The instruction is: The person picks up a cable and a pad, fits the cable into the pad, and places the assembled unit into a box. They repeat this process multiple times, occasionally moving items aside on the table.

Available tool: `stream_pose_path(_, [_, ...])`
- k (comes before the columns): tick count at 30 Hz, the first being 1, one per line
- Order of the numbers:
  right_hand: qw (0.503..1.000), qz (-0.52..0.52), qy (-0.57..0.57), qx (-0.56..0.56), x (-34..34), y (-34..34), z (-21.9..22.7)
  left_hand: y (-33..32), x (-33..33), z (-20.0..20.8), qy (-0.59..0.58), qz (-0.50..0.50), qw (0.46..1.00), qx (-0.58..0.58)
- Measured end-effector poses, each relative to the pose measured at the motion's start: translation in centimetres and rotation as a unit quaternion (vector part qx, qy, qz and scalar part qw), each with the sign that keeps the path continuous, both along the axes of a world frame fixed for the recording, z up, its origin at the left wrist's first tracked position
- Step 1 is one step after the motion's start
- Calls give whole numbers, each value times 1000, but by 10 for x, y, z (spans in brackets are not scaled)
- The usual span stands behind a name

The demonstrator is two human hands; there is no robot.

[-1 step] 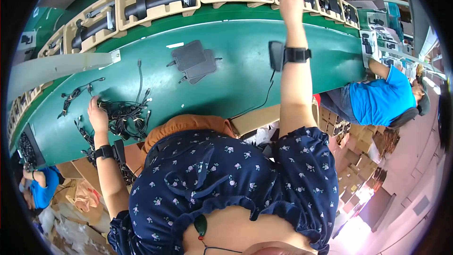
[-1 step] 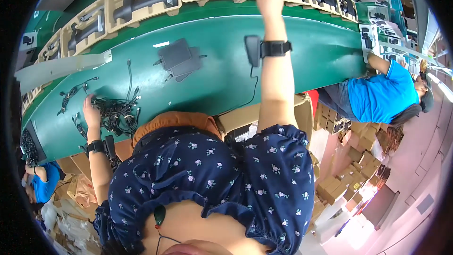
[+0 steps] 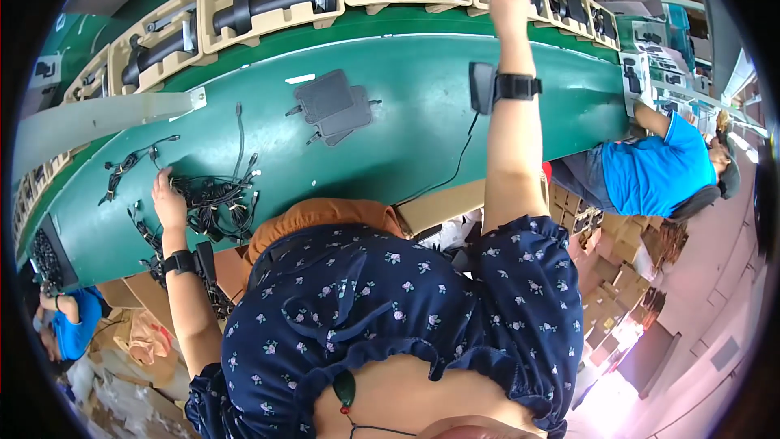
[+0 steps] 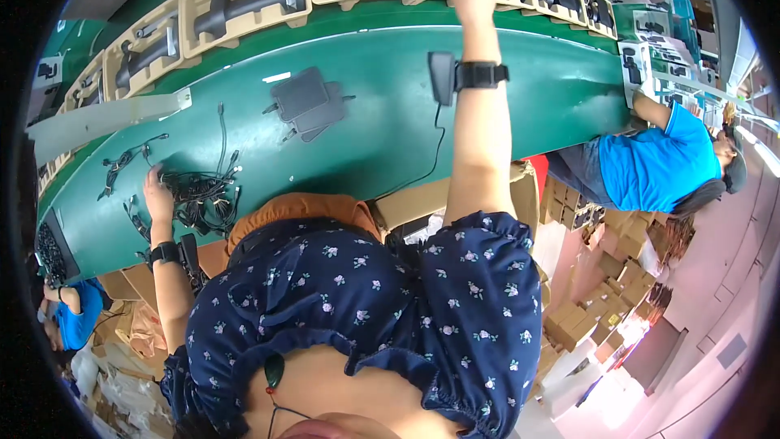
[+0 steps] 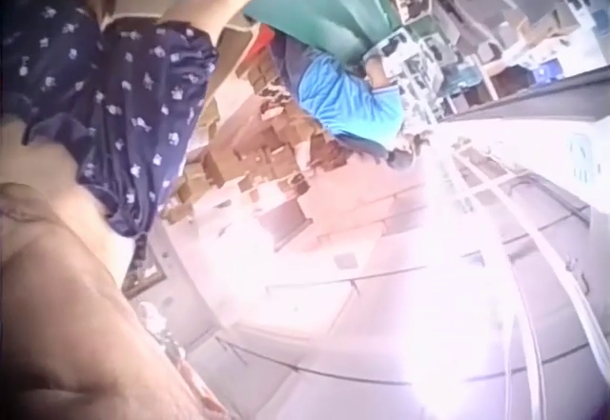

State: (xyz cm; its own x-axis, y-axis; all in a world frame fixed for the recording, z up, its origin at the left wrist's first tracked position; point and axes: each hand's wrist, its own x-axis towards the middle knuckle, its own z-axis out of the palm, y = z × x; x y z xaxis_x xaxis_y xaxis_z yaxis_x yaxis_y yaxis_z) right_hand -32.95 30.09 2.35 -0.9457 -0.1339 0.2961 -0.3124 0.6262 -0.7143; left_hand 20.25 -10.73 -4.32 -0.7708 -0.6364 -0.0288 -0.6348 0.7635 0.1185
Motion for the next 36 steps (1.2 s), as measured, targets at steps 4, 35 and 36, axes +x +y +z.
stream_pose_path(4, [984,-44,-8,174,-68,26,-16,9,0,-5,-27,-36,996,-71])
stream_pose_path(35, [933,-98,161,307,-61,-6,-60,-6,11,13,-94,13,995,-37])
stream_pose_path(36, [941,-90,164,280,-28,-28,-42,-16,23,3,-94,23,994,-55])
